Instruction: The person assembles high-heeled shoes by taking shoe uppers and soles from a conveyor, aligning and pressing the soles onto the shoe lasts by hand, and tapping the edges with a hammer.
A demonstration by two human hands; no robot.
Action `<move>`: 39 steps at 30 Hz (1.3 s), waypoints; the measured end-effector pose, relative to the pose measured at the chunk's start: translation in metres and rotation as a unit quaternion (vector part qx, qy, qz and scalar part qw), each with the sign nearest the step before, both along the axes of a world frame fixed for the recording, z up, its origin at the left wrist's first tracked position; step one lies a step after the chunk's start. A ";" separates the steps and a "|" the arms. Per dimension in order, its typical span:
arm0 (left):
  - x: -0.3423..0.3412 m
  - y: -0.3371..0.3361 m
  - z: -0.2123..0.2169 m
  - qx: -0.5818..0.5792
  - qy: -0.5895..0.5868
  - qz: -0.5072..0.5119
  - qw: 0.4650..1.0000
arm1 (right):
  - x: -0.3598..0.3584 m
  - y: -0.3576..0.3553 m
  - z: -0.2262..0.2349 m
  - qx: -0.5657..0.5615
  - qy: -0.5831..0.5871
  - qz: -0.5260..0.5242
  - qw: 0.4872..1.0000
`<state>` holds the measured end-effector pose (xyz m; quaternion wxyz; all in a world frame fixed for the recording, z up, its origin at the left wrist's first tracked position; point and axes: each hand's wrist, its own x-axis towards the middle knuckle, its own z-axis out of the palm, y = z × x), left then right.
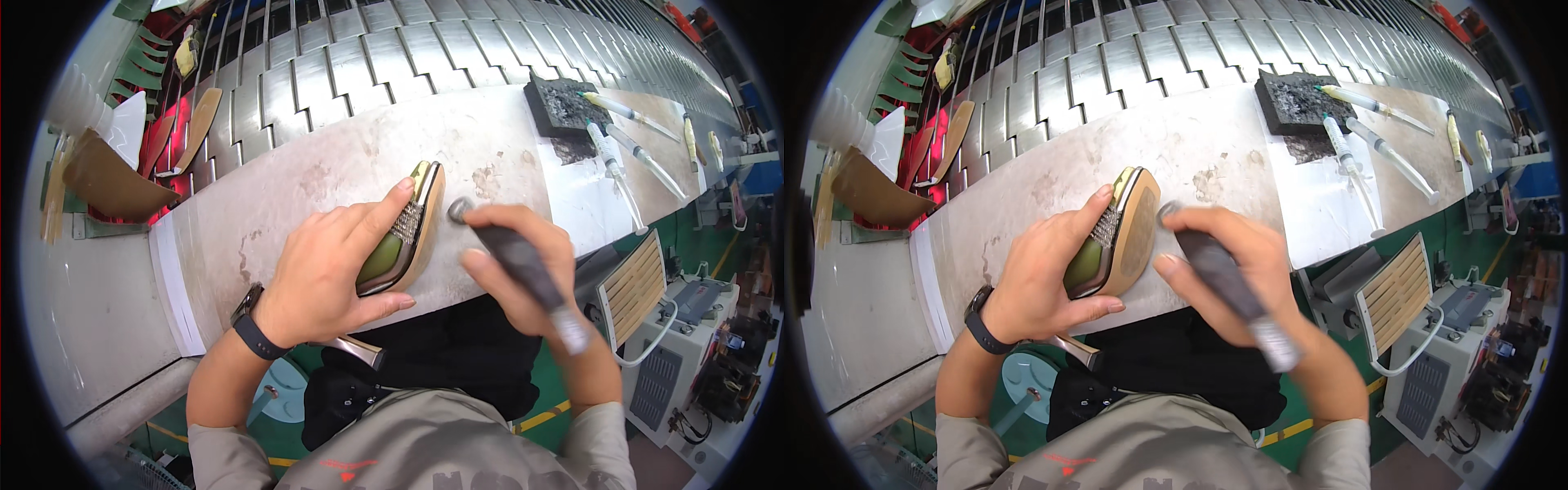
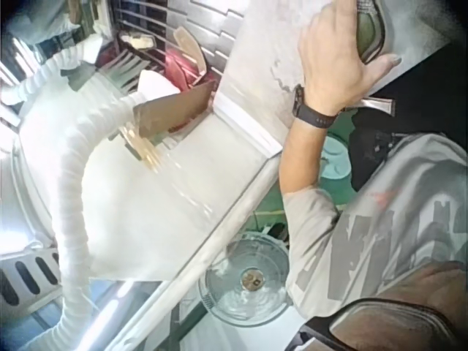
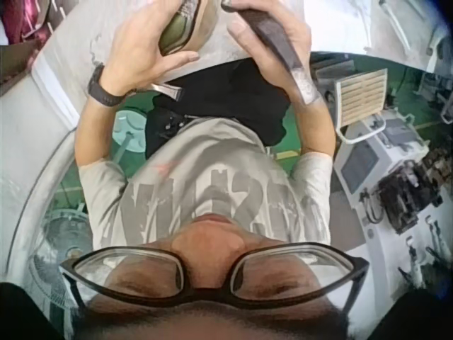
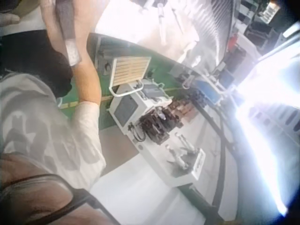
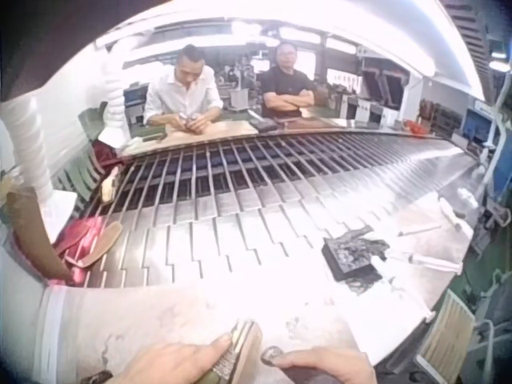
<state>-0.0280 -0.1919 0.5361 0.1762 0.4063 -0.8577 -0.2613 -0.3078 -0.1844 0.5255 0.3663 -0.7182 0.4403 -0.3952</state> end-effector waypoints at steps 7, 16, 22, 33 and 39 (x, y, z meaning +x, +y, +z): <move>-0.005 -0.005 0.005 -0.007 -0.007 -0.027 1.000 | 0.015 0.011 0.000 0.127 -0.272 -0.008 0.954; -0.003 -0.005 0.008 -0.003 0.004 -0.025 1.000 | 0.017 -0.018 0.030 0.141 -0.141 -0.006 0.980; 0.000 -0.004 0.006 -0.002 0.014 -0.026 1.000 | 0.023 -0.030 0.019 0.160 -0.237 -0.055 0.957; 0.003 -0.006 0.010 0.016 0.016 -0.029 0.999 | 0.035 0.037 -0.026 0.150 -0.411 -0.061 0.897; 0.001 -0.001 0.010 0.011 -0.003 -0.020 1.000 | 0.018 -0.006 0.042 0.043 -0.053 0.091 0.994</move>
